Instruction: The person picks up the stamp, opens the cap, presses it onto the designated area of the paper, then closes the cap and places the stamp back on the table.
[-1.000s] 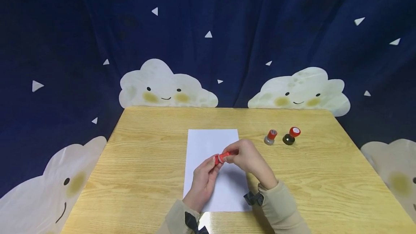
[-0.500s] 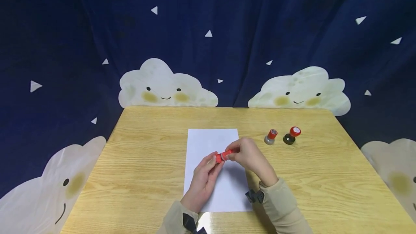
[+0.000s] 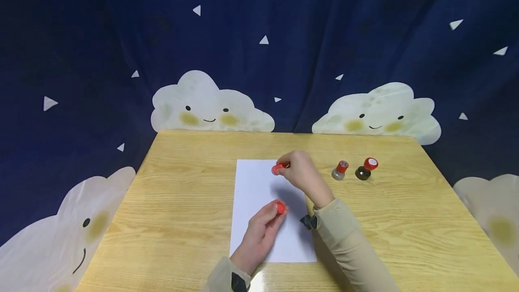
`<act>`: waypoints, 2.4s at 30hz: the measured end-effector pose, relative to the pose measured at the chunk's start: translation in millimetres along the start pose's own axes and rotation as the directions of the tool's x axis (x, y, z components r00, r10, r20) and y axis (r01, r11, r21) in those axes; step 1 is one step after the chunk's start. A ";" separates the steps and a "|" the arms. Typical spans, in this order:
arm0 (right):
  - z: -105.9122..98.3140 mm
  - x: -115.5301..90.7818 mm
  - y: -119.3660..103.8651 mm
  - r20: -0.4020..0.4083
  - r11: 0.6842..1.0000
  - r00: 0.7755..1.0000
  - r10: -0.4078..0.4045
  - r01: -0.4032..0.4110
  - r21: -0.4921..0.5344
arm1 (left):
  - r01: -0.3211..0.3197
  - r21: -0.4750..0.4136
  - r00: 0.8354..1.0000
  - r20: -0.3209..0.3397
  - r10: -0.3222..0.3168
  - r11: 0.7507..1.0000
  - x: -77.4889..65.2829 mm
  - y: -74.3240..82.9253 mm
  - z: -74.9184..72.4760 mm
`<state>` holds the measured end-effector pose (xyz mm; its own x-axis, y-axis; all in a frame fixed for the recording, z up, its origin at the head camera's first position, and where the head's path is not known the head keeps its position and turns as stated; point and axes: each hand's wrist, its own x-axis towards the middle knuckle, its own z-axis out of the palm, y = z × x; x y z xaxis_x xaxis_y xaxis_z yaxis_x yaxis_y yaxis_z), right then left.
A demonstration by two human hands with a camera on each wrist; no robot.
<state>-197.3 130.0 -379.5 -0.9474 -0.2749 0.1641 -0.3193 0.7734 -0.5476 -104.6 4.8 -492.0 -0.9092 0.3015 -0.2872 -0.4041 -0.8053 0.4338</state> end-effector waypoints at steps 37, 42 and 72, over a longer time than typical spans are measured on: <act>104.8 80.0 6.0 0.234 0.945 0.941 -0.245 0.285 -0.157 | -0.051 -0.083 0.999 0.003 0.051 0.995 -13.6 -2.2 -18.3; 109.0 80.6 8.4 0.241 0.941 0.937 -0.253 0.296 -0.165 | -0.066 -0.088 0.998 -0.009 0.066 0.994 -14.0 -3.4 -18.2; 109.2 89.3 8.3 0.281 0.922 0.911 -0.302 0.354 -0.156 | -0.076 -0.131 0.997 0.021 0.079 0.988 -10.8 2.4 -24.1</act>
<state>-282.0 49.5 -459.0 -0.7602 -0.6442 0.0846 -0.6331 0.7052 -0.3191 -93.3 -12.7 -508.4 -0.9402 0.2474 -0.2342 -0.3174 -0.8857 0.3387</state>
